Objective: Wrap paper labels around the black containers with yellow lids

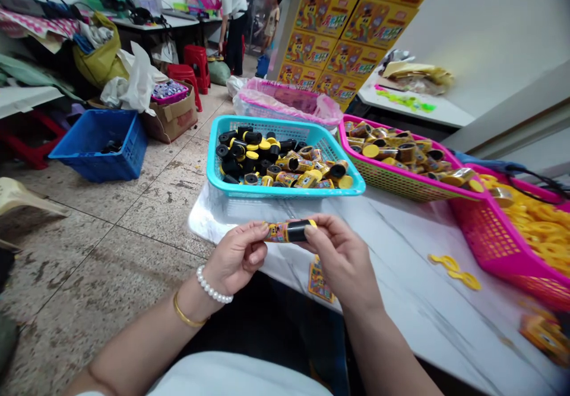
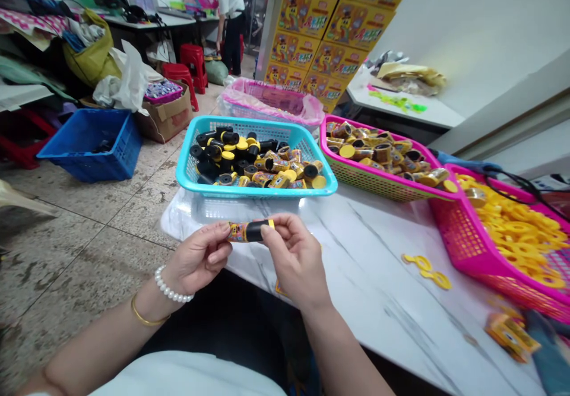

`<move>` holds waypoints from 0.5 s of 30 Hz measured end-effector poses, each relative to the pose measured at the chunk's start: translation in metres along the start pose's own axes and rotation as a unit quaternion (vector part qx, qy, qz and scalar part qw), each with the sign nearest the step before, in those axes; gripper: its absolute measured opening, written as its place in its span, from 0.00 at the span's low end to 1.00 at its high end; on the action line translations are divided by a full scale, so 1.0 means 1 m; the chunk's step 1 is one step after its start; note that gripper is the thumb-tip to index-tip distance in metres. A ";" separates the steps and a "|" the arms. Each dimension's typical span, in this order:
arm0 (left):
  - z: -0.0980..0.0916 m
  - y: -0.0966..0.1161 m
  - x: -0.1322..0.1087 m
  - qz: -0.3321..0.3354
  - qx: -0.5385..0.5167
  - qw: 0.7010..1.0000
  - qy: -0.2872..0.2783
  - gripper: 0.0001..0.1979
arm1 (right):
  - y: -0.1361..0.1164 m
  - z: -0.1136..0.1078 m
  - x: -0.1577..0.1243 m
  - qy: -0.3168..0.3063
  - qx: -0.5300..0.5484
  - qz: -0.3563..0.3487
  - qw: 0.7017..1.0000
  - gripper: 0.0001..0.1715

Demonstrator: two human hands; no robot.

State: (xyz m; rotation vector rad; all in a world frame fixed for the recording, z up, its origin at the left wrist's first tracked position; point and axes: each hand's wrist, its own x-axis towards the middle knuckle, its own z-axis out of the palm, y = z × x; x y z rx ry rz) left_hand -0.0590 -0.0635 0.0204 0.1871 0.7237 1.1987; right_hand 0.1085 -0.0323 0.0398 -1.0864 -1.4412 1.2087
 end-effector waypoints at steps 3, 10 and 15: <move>-0.001 0.000 0.003 0.001 0.003 1.000 0.009 0.20 | 0.004 0.003 0.000 -0.013 -0.009 0.006 1.000 0.17; 0.000 -0.001 0.003 0.032 0.073 0.997 0.024 0.21 | 0.011 0.007 -0.012 0.038 -0.098 -0.135 0.985 0.13; -0.003 0.004 -0.004 0.115 0.126 0.985 0.030 0.25 | 0.010 -0.003 -0.008 0.017 -0.071 -0.195 0.978 0.15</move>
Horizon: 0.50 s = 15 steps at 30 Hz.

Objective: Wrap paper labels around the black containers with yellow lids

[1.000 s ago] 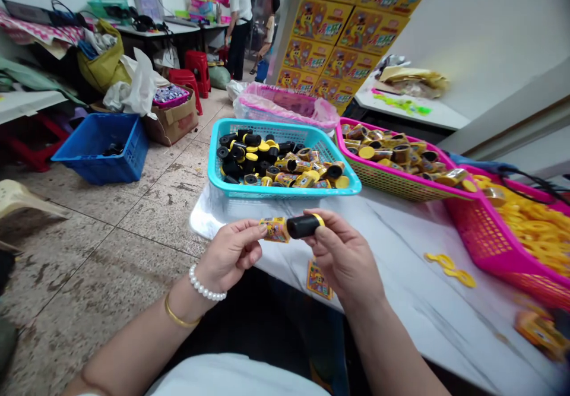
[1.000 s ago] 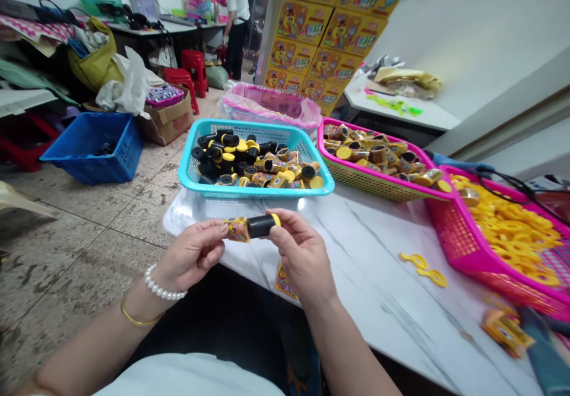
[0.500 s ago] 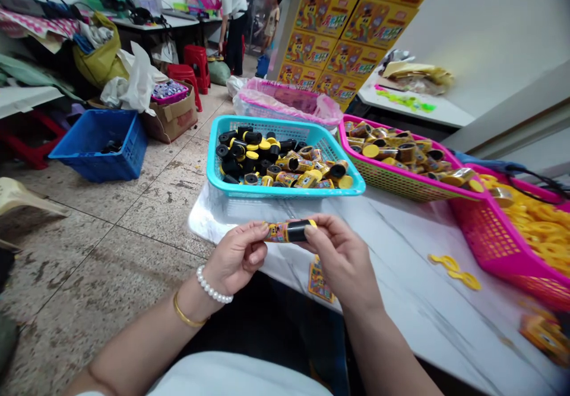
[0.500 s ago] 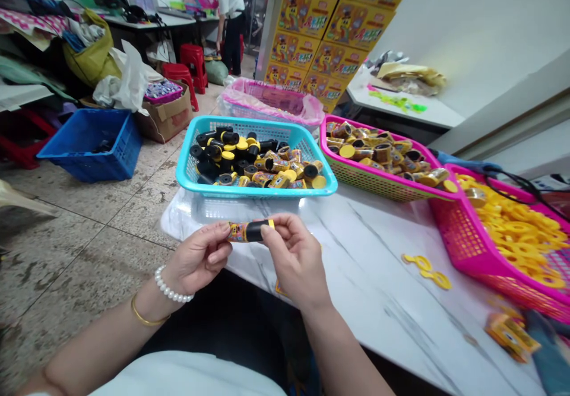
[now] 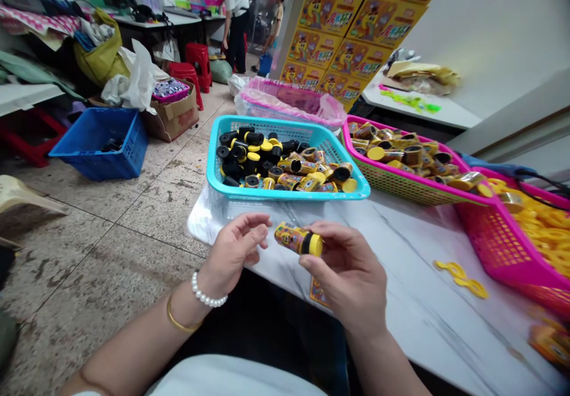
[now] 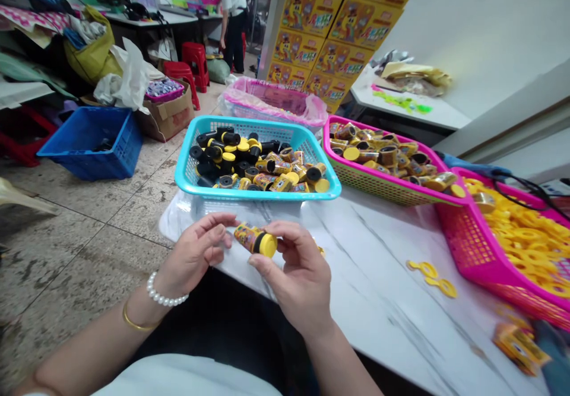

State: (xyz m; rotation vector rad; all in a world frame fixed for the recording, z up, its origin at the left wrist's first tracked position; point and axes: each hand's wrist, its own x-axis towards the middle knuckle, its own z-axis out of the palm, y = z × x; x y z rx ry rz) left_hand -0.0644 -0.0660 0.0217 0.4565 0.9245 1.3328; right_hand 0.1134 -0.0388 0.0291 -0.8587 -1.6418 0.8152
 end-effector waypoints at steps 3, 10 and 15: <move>-0.005 0.002 0.001 -0.018 0.043 0.993 -0.108 0.26 | 0.001 -0.005 0.001 -0.064 -0.003 -0.010 0.998 0.16; -0.007 0.002 0.007 -0.050 0.120 0.979 -0.155 0.18 | -0.006 -0.013 -0.001 -0.127 -0.168 -0.105 0.972 0.19; -0.003 0.005 0.007 -0.029 0.148 0.971 -0.187 0.14 | -0.007 -0.016 -0.002 -0.130 -0.181 -0.179 0.958 0.21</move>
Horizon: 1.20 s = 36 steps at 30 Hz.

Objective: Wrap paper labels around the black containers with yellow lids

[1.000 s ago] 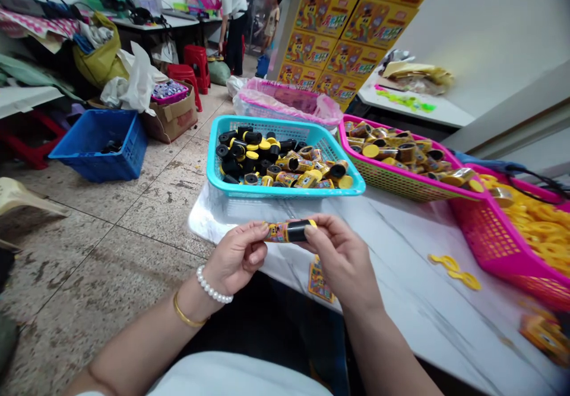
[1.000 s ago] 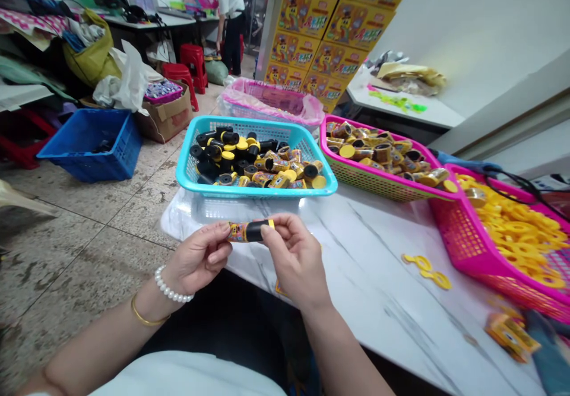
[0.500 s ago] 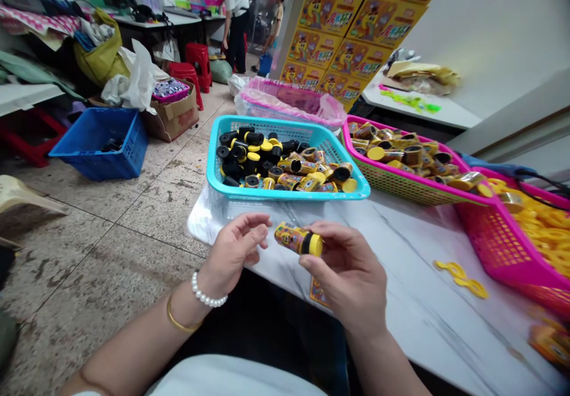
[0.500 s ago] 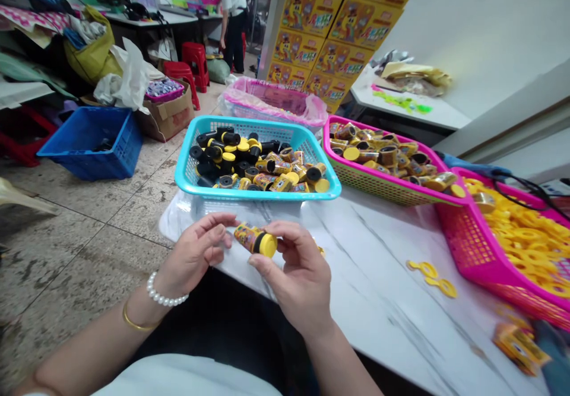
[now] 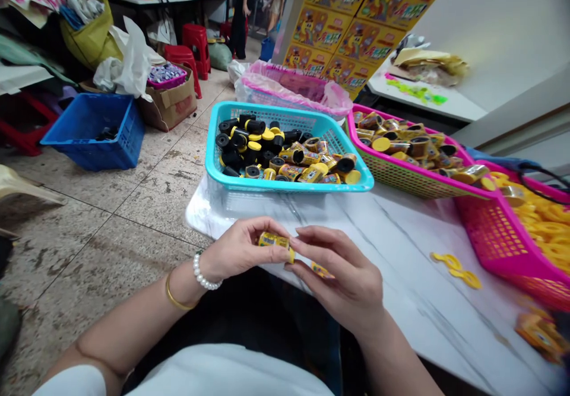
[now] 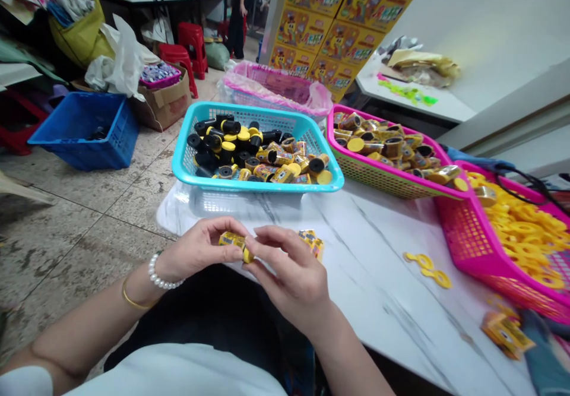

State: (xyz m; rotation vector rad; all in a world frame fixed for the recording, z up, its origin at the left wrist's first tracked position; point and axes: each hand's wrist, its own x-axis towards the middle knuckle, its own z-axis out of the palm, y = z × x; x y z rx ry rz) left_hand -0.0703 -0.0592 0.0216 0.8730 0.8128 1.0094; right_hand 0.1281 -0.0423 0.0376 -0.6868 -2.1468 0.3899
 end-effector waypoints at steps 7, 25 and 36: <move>0.012 0.011 -0.001 0.115 0.204 0.971 0.056 0.09 | 0.006 0.018 -0.010 0.080 0.166 0.178 0.967 0.16; -0.005 -0.007 0.030 0.025 0.073 0.997 0.005 0.25 | 0.029 0.006 0.007 -0.055 0.269 0.311 0.910 0.21; -0.014 -0.005 0.037 -0.052 -0.003 0.998 -0.033 0.33 | 0.015 0.013 0.023 -0.044 0.156 0.135 0.978 0.13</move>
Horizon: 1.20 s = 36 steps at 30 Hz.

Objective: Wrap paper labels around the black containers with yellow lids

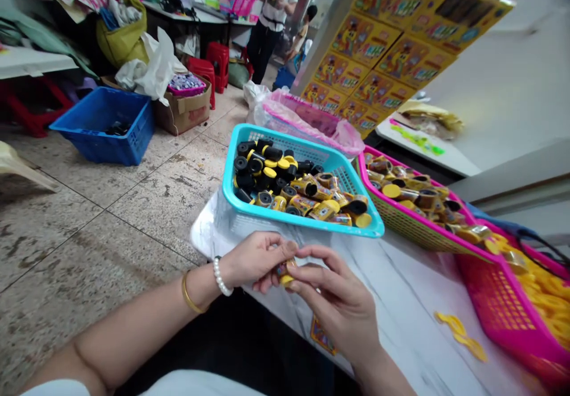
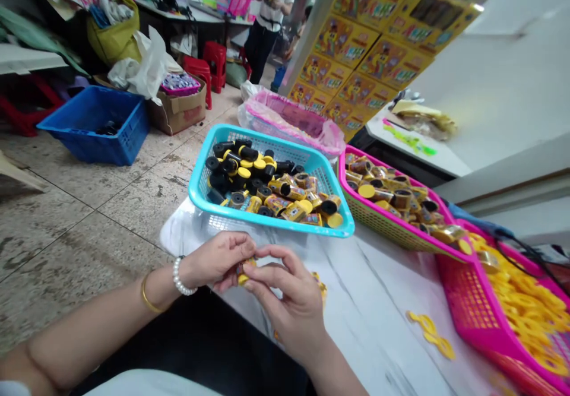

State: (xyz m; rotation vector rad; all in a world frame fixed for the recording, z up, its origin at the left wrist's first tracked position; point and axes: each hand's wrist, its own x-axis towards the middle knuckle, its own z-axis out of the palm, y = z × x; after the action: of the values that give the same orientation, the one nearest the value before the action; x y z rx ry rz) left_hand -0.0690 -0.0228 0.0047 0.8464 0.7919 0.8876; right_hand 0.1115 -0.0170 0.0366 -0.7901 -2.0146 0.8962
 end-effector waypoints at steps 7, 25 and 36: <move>-0.001 -0.003 0.005 -0.001 -0.086 0.996 -0.010 0.43 | 0.002 -0.037 0.030 0.073 -0.153 -0.075 0.983 0.17; -0.001 -0.012 0.008 0.007 0.051 0.999 -0.014 0.30 | 0.017 0.068 0.191 -0.231 -0.476 -0.093 0.844 0.36; -0.002 -0.006 0.004 0.019 0.066 0.998 0.007 0.22 | 0.018 0.057 0.183 -0.311 -0.463 -0.124 0.821 0.34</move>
State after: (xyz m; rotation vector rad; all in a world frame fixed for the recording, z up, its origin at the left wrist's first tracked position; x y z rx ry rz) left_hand -0.0671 -0.0208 -0.0018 0.9750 0.8557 0.8818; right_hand -0.0248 0.1154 0.0689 -0.7270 -3.1099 -0.0923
